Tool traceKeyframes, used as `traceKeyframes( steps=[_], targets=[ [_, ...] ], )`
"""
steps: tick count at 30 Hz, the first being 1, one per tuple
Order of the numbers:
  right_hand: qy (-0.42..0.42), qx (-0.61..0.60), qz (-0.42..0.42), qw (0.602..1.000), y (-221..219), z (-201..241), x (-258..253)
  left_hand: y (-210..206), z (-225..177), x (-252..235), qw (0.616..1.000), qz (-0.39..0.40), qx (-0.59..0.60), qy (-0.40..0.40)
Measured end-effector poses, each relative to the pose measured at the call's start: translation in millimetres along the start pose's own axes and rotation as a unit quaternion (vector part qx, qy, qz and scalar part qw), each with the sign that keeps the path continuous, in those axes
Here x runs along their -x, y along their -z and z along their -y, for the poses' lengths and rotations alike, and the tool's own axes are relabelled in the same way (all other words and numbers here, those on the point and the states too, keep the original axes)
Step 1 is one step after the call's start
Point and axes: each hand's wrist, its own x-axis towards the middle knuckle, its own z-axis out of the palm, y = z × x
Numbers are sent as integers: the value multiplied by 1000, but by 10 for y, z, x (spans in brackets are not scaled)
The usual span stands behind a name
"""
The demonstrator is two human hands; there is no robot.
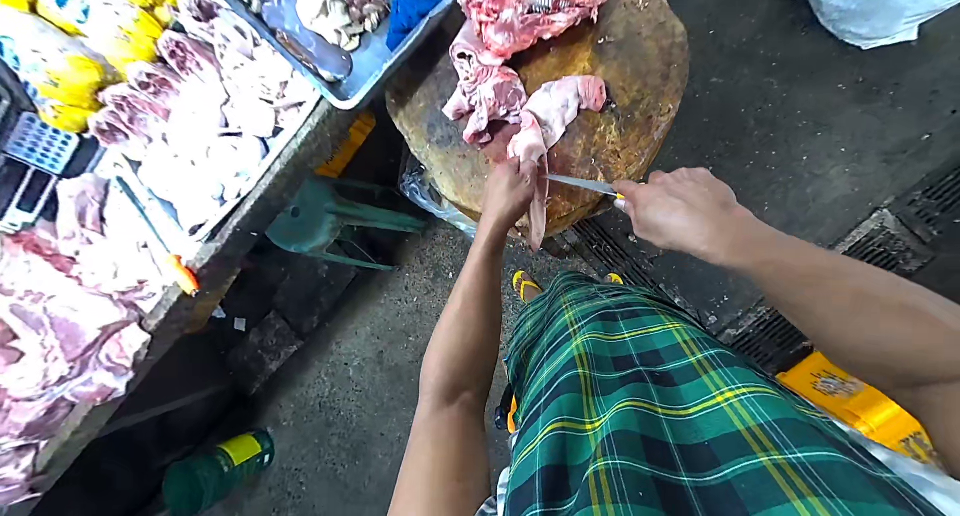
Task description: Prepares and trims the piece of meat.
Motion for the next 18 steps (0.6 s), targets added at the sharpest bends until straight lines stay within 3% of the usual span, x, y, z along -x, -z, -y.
traceKeyframes(
  steps=[6, 10, 18],
  targets=[
    [-15, 11, 108, 994, 442, 238, -35, -11, 38, -171, 998, 31, -53, -27],
    [21, 22, 194, 981, 601, 225, 79, -4, -1, -116, 995, 36, -85, -28],
    [-63, 62, 94, 992, 764, 464, -158, 51, 123, -241, 997, 51, -21, -51]
  ],
)
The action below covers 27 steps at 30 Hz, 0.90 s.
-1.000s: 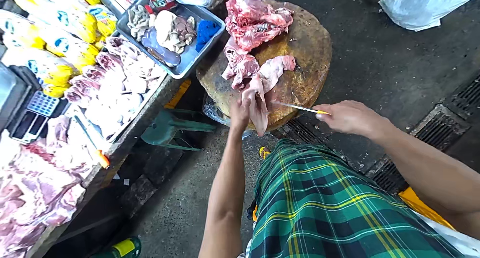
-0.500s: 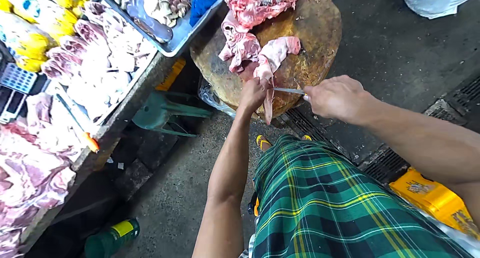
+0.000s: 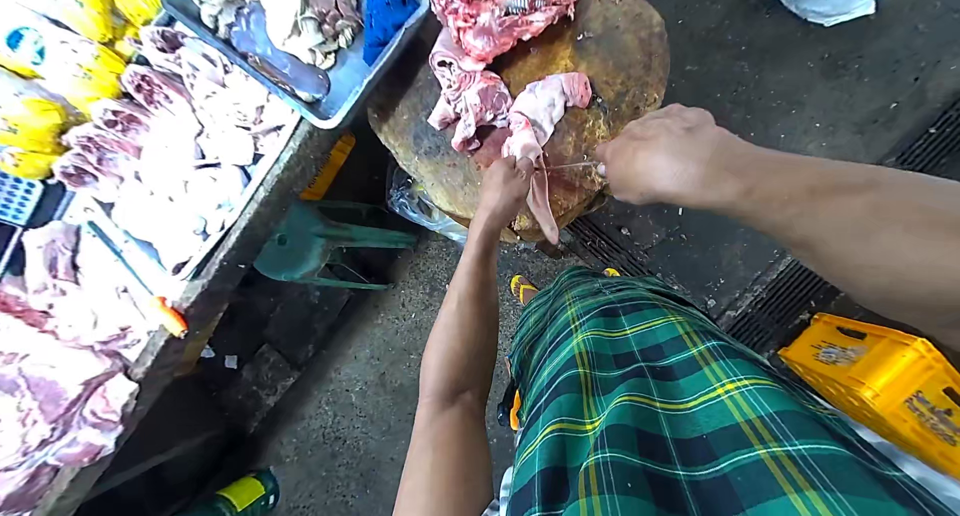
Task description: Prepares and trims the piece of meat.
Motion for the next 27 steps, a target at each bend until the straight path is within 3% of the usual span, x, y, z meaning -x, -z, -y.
traceKeyframes(
  steps=[5, 8, 11, 15, 20, 23, 27],
  targets=[
    [43, 22, 28, 998, -89, 26, 104, 27, -45, 114, 1000, 6, 2, 16],
    [19, 30, 28, 999, 116, 11, 105, -17, 33, 84, 1000, -3, 2, -15],
    [10, 11, 7, 1000, 9, 68, -21, -21, 27, 101, 1000, -2, 12, -15],
    [63, -5, 42, 997, -188, -71, 154, -36, 157, 201, 996, -21, 84, -24],
    [49, -19, -3, 999, -361, -132, 28, -116, 263, 275, 986, -39, 163, 5],
    [97, -25, -3, 995, -591, -136, 99, -145, 326, 310, 978, -71, 197, 6],
    [112, -35, 17, 993, -707, -622, 339, -305, 547, 522, 944, -132, 299, 33]
  ],
)
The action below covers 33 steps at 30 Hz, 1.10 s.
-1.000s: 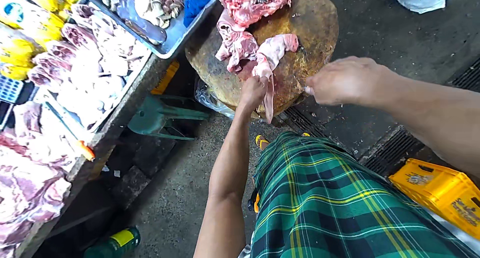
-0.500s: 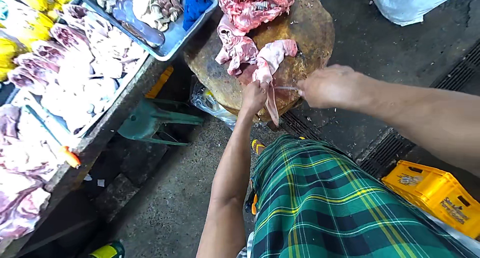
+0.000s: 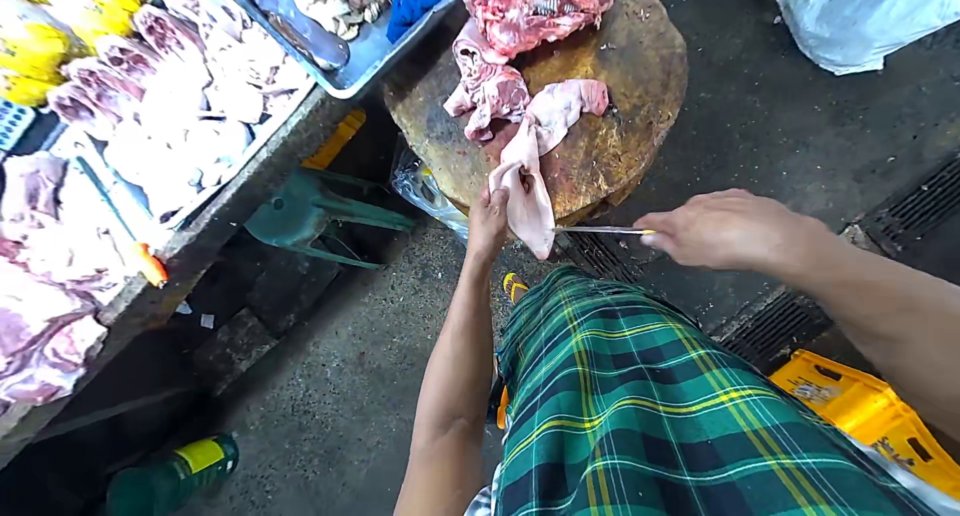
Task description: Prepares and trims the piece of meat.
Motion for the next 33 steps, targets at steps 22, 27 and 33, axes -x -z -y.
traceKeyframes(
  steps=[22, 27, 33],
  targets=[
    [-53, -499, 40, 864, -1163, 432, -256, -103, 82, 404, 980, -42, 129, 145],
    [-120, -411, -22, 903, -1125, 842, -356, -72, 187, 420, 985, -14, 122, 120],
    [-161, -530, 30, 832, -1057, 1218, -294, 0, 182, 416, 973, 14, 176, 148]
  ],
)
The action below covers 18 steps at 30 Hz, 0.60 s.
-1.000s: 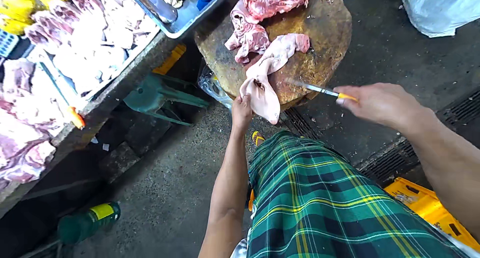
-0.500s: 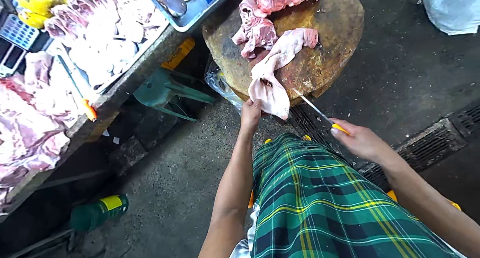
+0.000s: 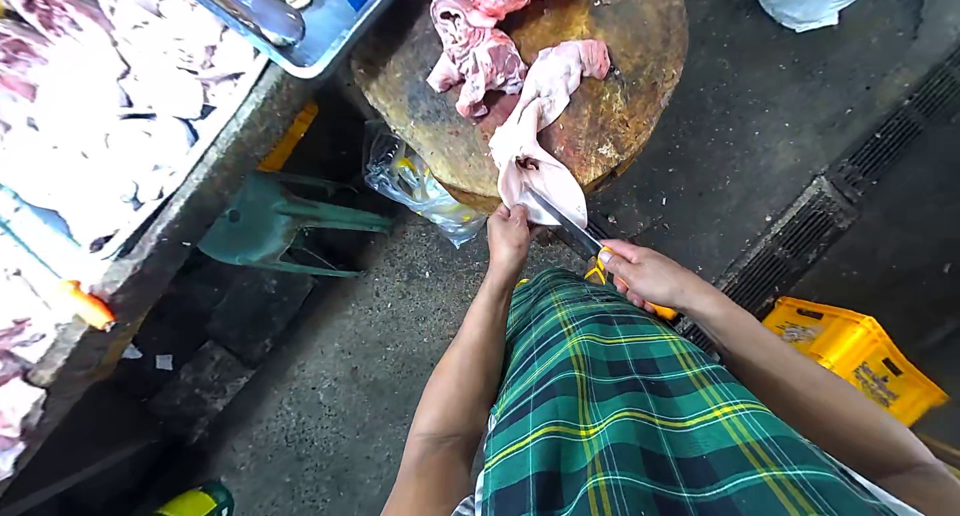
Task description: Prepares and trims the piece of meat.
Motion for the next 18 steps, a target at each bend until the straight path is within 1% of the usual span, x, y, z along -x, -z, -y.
traceKeyframes(
  steps=[2, 3, 4, 6, 8, 12, 13, 16, 18],
  targets=[
    [-12, 21, -61, 998, -81, -13, -45, 48, 22, -21, 1000, 13, -21, -5],
    [-16, 20, -78, 997, -113, -3, -41, 63, 27, -37, 1000, 20, -22, -3],
    [-18, 10, -78, 997, -142, 29, -16, 73, 28, -56, 1000, 24, -12, 3],
    [-7, -22, -52, 998, -202, 124, 27, 101, 21, -86, 999, 36, 22, 21],
    [2, -21, -41, 999, -261, 160, -24, 131, 33, -109, 998, 55, 31, 22],
    [8, 38, -139, 989, -398, 62, -85, 155, 34, -112, 998, 67, -18, 1],
    [11, 38, -139, 990, -438, 41, -64, 167, 41, -104, 997, 70, -28, -1],
    [18, 46, -105, 993, -442, 34, -58, 173, 39, -92, 995, 84, -45, -19],
    [6, 98, -142, 985, -384, 45, -24, 162, 67, -83, 993, 87, -65, -36]
  ],
)
